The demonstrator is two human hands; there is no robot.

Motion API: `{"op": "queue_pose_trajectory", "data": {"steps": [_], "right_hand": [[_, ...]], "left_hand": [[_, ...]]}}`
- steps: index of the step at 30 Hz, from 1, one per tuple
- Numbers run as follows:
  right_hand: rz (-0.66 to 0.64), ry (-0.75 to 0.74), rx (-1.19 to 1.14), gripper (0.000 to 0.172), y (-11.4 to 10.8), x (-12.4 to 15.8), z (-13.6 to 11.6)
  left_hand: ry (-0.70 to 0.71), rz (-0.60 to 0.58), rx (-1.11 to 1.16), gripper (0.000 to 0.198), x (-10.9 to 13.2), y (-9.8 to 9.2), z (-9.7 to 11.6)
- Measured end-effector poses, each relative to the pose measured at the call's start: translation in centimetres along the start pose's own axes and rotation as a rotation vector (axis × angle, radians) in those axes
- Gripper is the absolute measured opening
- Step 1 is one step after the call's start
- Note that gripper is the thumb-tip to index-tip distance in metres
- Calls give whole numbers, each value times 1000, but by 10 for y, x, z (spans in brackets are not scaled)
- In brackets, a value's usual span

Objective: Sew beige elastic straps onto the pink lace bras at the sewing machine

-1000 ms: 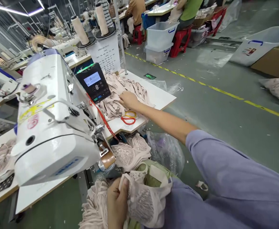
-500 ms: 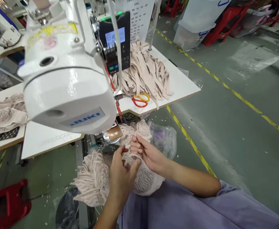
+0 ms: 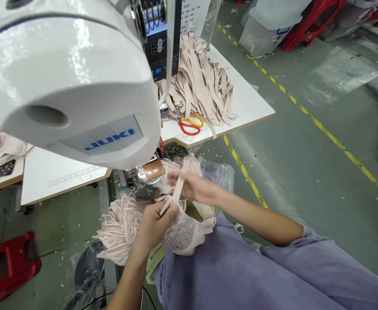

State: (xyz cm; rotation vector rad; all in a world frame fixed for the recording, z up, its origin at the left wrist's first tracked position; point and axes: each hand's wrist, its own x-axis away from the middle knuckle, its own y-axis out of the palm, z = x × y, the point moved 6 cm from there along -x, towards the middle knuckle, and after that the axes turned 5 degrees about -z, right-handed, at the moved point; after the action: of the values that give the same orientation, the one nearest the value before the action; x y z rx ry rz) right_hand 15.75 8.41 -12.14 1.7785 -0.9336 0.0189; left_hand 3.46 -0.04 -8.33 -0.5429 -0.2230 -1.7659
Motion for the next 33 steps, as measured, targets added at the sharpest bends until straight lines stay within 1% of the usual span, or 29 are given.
{"op": "queue_pose_trajectory", "data": {"steps": [1, 2, 3, 4, 6, 7, 8, 9, 10, 11, 13, 14, 15, 17, 19, 21, 23, 24, 25, 26, 27, 29, 30, 31, 33], "right_hand": [[-75, 93, 141, 19, 2, 5, 15], [-137, 144, 260, 24, 3, 10, 26], [-164, 137, 359, 27, 3, 13, 30], [-152, 82, 439, 28, 1, 14, 27], [-32, -95, 515, 28, -8, 14, 6], [29, -172, 502, 28, -12, 13, -8], [59, -213, 466, 27, -15, 12, -19], [44, -214, 432, 27, -14, 12, -28], [-7, -177, 428, 27, -10, 11, -32], [-86, -119, 471, 27, -3, 11, -33], [-252, -36, 675, 25, 14, 16, -29], [-299, -47, 803, 24, 23, 19, -27], [-318, -86, 922, 23, 30, 22, -26], [-312, -198, 1067, 25, 42, 27, -25], [-295, -282, 1073, 25, 50, 28, -28], [-293, -319, 983, 24, 55, 27, -32], [-275, -326, 894, 23, 59, 23, -40], [-265, -317, 868, 22, 60, 19, -45], [-258, -299, 856, 23, 61, 15, -49], [-252, -277, 853, 24, 62, 9, -54], [-242, -258, 854, 25, 62, 2, -59], [-207, -242, 846, 28, 61, -12, -72], [-191, -254, 844, 29, 60, -20, -79], [-184, -277, 850, 29, 59, -27, -86], [-197, -340, 900, 27, 61, -40, -98]], "left_hand": [[4, 20, -4, 42, 0, 0, 3], [6, 35, -11, 40, -1, 0, 5], [7, 49, -21, 40, -1, -1, 7], [6, 66, -37, 39, 0, -1, 9], [15, 112, -89, 40, 1, -4, 12], [29, 143, -121, 41, 2, -7, 14], [43, 171, -155, 41, 3, -9, 16], [57, 198, -192, 41, 4, -12, 18], [67, 219, -228, 41, 4, -14, 19], [72, 232, -262, 40, 3, -15, 20], [77, 245, -321, 40, 2, -16, 22], [82, 245, -343, 41, 1, -16, 22], [87, 244, -357, 42, 0, -16, 23], [107, 256, -365, 42, 0, -16, 24], [178, 287, -339, 35, 2, -15, 28], [263, 339, -271, 26, 5, -13, 29], [314, 449, -201, 23, 8, -12, 26], [336, 534, -196, 20, 10, -13, 25], [366, 619, -231, 18, 13, -15, 25], [408, 689, -312, 18, 16, -17, 28], [467, 722, -426, 21, 17, -18, 33], [585, 689, -661, 25, 18, -20, 47], [603, 659, -740, 26, 16, -23, 52], [589, 642, -779, 27, 14, -28, 57], [495, 657, -748, 29, 11, -43, 63]]}}
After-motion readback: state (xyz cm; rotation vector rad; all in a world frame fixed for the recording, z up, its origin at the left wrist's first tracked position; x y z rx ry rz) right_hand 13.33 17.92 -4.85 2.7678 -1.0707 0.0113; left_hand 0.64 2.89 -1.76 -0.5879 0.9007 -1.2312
